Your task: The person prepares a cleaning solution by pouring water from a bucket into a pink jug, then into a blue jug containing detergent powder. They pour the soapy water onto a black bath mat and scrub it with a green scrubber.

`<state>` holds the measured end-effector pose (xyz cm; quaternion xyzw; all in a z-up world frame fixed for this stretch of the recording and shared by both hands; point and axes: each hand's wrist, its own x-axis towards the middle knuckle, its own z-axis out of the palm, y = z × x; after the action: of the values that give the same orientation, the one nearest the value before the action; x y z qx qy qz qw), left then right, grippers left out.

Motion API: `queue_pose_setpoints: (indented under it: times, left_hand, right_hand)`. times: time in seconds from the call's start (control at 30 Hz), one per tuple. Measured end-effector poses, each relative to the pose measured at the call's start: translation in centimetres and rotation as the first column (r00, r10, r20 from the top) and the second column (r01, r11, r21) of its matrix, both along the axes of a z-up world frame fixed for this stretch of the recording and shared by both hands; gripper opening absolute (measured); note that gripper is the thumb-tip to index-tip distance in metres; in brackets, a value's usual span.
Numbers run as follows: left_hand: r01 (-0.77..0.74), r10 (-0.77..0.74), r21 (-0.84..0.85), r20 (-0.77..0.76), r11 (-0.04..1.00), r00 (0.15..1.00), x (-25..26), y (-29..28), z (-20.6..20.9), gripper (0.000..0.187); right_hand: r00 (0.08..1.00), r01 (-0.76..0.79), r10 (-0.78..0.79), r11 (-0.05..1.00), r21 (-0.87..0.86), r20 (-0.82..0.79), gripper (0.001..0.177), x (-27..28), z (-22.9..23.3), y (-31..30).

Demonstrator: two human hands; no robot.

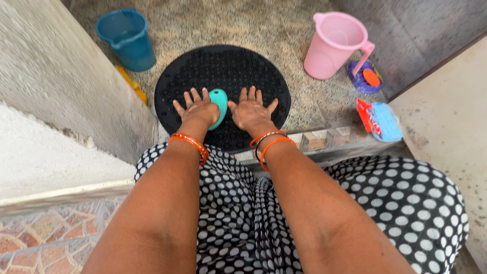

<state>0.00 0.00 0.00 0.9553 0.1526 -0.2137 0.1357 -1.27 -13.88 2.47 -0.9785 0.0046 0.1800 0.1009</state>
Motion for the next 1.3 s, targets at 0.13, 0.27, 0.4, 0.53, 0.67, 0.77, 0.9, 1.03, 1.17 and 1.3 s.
queue_pose_setpoints:
  times: [0.13,0.27,0.4,0.53,0.67,0.77,0.9,1.03,1.17,1.3]
  left_hand:
    - [-0.004,0.003,-0.039,-0.017,0.999,1.000,-1.2,-0.1,1.2,0.073]
    - [0.001,-0.002,-0.028,-0.014,1.000,1.000,-1.4,-0.5,1.3,0.072]
    - [0.005,-0.006,-0.029,-0.031,1.000,1.000,-1.2,-0.7,1.4,0.071]
    - [0.005,-0.006,-0.031,-0.039,1.000,0.999,-1.3,-0.7,1.2,0.070]
    - [0.008,-0.010,-0.030,-0.042,1.000,0.999,-1.4,-0.7,0.6,0.072]
    - [0.005,-0.007,-0.037,-0.042,0.999,0.999,-1.4,-0.6,0.2,0.074]
    - [0.017,-0.018,-0.037,-0.037,0.999,0.999,-1.4,-0.6,0.2,0.074]
    - [0.013,-0.014,-0.032,-0.030,0.999,0.999,-1.3,-0.6,0.3,0.074]
    - [0.013,-0.014,-0.030,-0.028,0.999,0.999,-1.2,-0.7,0.3,0.073]
    - [0.022,-0.023,-0.028,-0.025,0.999,0.999,-1.3,-0.8,0.4,0.073]
  right_hand:
    - [1.000,-0.003,0.003,1.000,0.001,-0.017,0.072,-0.6,0.1,-0.1]
    - [0.999,0.006,-0.007,1.000,-0.008,-0.047,0.071,-0.7,0.3,0.0]
    - [0.998,0.020,-0.020,1.000,-0.001,-0.053,0.070,-0.8,0.2,0.0]
    - [0.998,0.027,-0.027,1.000,-0.003,-0.062,0.070,-0.8,0.0,-0.2]
    - [0.997,0.037,-0.038,0.999,-0.014,-0.070,0.069,-0.9,-0.1,-0.4]
    - [0.996,0.048,-0.049,0.999,-0.010,-0.075,0.069,-0.9,-0.1,-0.5]
    - [0.997,0.054,-0.054,0.999,-0.001,-0.062,0.070,-1.0,0.1,-0.7]
    - [0.997,0.054,-0.054,0.999,0.004,-0.061,0.070,-0.9,0.4,-0.7]
    - [0.997,0.064,-0.063,0.998,0.012,-0.054,0.071,-0.9,0.8,-1.0]
    - [0.996,0.076,-0.075,0.997,0.017,-0.050,0.072,-1.3,1.3,-1.3]
